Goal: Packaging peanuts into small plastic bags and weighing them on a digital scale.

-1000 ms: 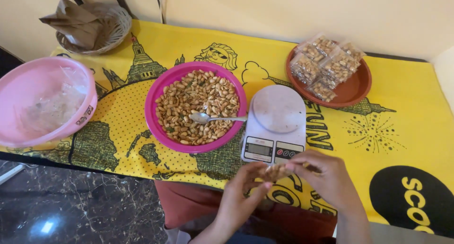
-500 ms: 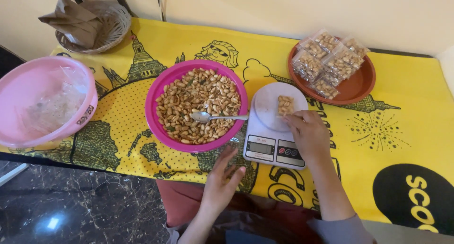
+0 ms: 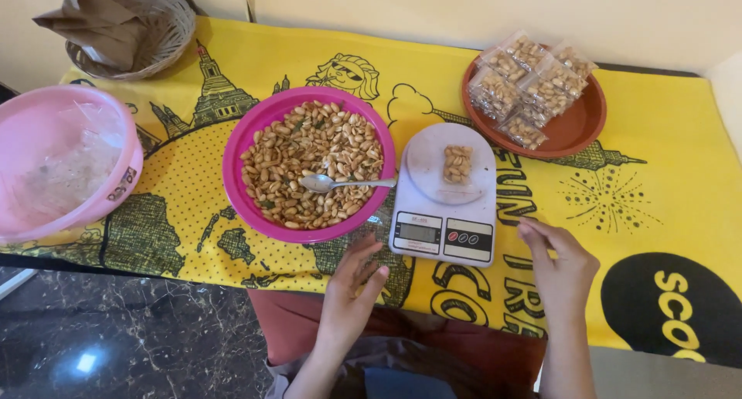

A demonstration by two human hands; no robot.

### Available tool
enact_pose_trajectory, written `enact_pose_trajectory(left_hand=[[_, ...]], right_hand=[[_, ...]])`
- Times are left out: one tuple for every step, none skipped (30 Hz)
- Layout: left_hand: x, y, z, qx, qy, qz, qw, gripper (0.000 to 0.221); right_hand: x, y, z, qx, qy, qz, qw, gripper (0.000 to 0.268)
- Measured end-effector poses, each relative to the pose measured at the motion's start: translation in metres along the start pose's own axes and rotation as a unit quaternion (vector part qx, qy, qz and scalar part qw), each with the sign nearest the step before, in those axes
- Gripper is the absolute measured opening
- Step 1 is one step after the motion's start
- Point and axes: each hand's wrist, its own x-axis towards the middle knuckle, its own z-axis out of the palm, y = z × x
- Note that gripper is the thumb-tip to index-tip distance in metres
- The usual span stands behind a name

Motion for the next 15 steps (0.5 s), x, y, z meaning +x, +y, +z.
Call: enact_pose_trajectory(left_hand=[[0.0,-0.001,0.0,-0.001,0.0,0.001,1.0,0.041],[0.0,-0.003,0.0,-0.005,0.0,0.027,1.0,0.035],[0.0,-0.004,0.0,-0.009,0.0,0.053,0.999,0.029],[0.0,-0.007,0.001,-0.01,0.0,0.056,0.998,0.029],[-0.001,-0.01,0.001,0.009,-0.004,0.041,0.999,0.016],[0.0,-0.013,0.001,0.03,-0.009,0.027,0.999,0.006],[0.001,-0.011,0.003,0.03,-0.01,0.03,0.999,0.006],[0.001,-0.009,0.005,0.044,-0.016,0.03,0.998,0.009],[0.001,-0.007,0.006,0.059,-0.022,0.03,0.998,0.015],[0.0,-0.006,0.007,0.06,-0.022,0.031,0.997,0.015],[0.0,-0.006,0.008,0.045,-0.023,0.035,0.998,0.024],[-0.001,-0.006,0.01,0.029,-0.023,0.039,0.999,0.036],[-0.001,-0.004,0.011,0.029,-0.023,0.039,0.999,0.036],[-0.001,-0.003,0.011,0.019,-0.022,0.023,0.999,0.037],[-0.002,-0.002,0.011,0.009,-0.022,0.008,1.0,0.038]], right_hand=[[-0.007,0.003,-0.001,-0.001,0.001,-0.001,1.0,0.022],[-0.014,0.007,-0.001,0.009,0.009,0.005,1.0,0.023],[-0.02,0.011,-0.002,0.019,0.016,0.011,1.0,0.025],[-0.024,0.015,-0.001,0.018,0.017,0.008,1.0,0.025],[-0.028,0.019,0.001,0.015,0.018,0.016,1.0,0.028],[-0.032,0.024,0.003,0.012,0.019,0.024,0.999,0.031],[-0.031,0.025,0.003,0.011,0.022,0.022,0.999,0.031],[-0.032,0.026,0.004,0.018,0.027,0.038,0.999,0.027],[-0.033,0.027,0.005,0.026,0.032,0.054,0.998,0.022],[-0.027,0.022,0.005,0.027,0.033,0.054,0.998,0.022],[-0.021,0.017,0.006,0.004,0.025,0.035,0.999,0.024],[-0.015,0.012,0.005,-0.02,0.015,0.015,1.0,0.026],[-0.007,0.005,0.007,-0.02,0.015,0.015,1.0,0.026],[0.001,-0.002,0.008,-0.012,0.003,0.0,1.0,0.023],[0.008,-0.009,0.009,-0.004,-0.01,-0.015,1.0,0.021]])
